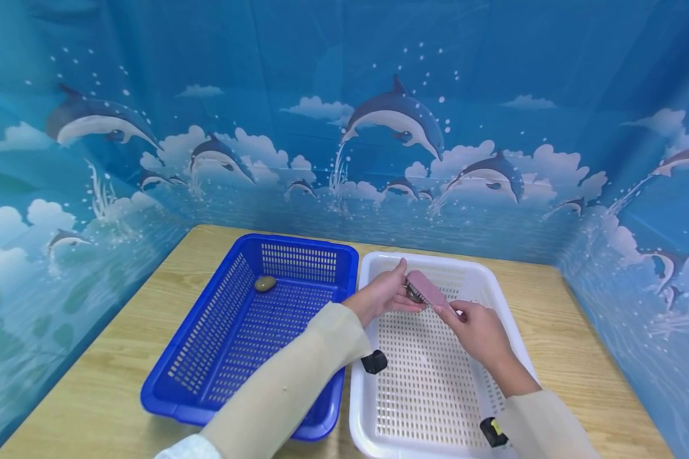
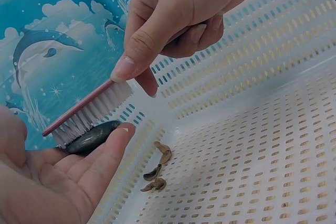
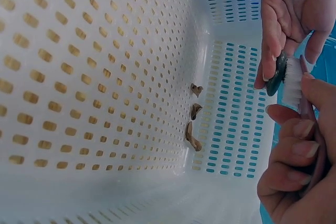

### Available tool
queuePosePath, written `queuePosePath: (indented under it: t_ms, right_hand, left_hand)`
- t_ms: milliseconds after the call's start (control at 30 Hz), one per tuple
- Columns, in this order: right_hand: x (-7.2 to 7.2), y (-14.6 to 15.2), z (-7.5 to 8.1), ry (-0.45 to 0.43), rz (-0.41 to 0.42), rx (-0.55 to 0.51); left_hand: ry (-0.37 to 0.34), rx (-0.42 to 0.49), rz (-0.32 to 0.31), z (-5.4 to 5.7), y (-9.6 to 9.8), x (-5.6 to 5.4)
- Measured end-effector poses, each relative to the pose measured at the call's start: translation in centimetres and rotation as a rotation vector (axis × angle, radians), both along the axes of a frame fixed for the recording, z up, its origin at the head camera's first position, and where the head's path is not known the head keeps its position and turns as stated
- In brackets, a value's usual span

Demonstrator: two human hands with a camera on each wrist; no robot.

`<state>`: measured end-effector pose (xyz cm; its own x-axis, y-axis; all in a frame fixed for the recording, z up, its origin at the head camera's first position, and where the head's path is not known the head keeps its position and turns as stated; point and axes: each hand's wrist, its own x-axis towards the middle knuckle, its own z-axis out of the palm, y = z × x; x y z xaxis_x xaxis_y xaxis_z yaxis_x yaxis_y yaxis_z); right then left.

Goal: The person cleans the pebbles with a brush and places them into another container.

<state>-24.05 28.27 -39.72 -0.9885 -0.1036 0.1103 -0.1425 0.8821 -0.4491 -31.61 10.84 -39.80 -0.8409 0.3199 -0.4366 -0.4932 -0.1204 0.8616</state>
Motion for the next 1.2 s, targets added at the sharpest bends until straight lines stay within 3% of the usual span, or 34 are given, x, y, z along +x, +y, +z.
queuePosePath:
  t_ms: [467, 1200]
  right_hand:
    - [-0.11, 0.06, 0.1, -0.018, -0.031, -0.003]
    - [-0.26, 0.19, -0.01, -0.023, -0.086, -0.005]
  left_hand:
    - [-0.003, 0.013, -0.064, 0.12, -0.3, 0.1]
    - [0.027, -0.012, -0.046, 0.01, -0.11, -0.06]
